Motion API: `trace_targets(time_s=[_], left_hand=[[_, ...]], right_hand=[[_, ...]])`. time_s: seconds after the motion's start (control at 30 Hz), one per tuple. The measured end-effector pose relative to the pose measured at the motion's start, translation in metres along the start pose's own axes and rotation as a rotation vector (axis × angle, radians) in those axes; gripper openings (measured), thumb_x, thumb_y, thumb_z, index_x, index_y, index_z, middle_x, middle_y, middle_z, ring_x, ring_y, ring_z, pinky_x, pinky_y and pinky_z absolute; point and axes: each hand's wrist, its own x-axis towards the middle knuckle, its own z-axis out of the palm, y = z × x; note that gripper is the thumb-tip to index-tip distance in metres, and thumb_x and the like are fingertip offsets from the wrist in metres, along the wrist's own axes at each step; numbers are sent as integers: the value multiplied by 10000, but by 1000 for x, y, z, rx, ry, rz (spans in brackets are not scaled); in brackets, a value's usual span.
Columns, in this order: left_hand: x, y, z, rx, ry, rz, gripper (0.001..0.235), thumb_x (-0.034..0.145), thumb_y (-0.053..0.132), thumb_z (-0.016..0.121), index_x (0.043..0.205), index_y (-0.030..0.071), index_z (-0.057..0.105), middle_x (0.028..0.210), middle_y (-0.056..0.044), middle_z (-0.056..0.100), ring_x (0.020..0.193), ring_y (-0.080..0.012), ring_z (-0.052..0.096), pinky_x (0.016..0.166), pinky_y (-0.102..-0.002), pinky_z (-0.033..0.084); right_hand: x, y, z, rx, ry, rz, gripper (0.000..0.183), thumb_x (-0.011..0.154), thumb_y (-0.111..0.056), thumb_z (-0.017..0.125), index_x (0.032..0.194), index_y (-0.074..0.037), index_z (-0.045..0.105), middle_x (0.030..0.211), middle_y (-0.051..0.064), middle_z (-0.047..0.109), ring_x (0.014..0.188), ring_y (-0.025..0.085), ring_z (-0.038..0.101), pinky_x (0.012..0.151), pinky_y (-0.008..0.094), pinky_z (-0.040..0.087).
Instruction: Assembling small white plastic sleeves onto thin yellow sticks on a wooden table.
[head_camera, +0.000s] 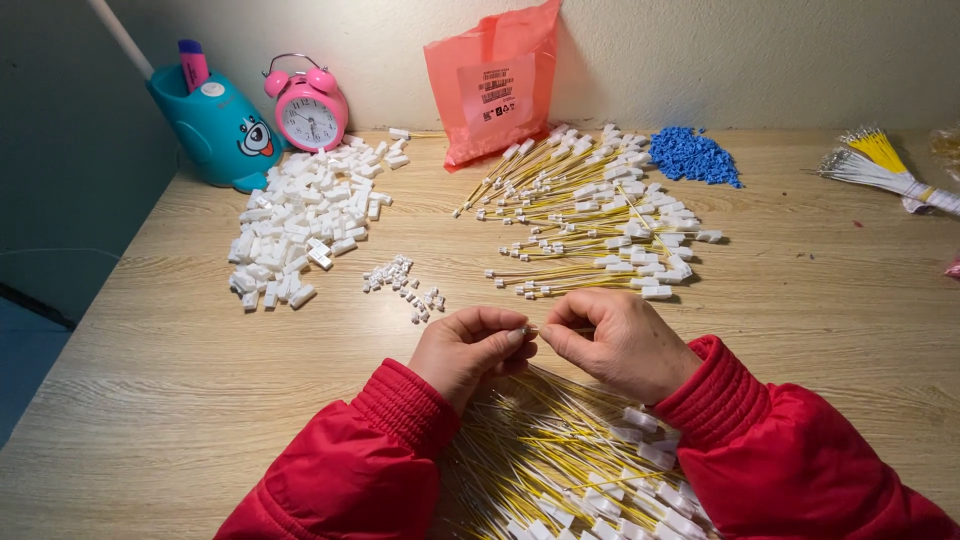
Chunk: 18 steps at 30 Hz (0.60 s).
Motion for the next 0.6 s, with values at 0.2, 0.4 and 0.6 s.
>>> trace_targets(time_s=[0.2,0.4,0.6], left_hand=[[5,-7,-1,39,3,36,237,775,-35,763,1005,-54,709,874,-168,734,744,-259,730,639,-363,647],[6,-11,1,36,-4,34,229,787,-42,749,1012,-58,707,888,-192,739,764,-275,731,670,-375,646],[6,0,1,16,-28,36,274,780,-13,764,1043,-56,702,922,-208,740,785,-293,736,696,-380,642]], right_hand=[[-1,3,4,-32,16,-42,64,779,-172,737,754,-112,739,642,78,681,652,180,672,630,296,538],[-4,3,1,-15,14,-61,61,795,-165,707,776,-112,732,666,91,674,679,201,672,655,320,536],[1,2,-1,-57,11,-85,83,814,-194,712,779,-119,724,671,89,671,696,216,682,659,326,536]])
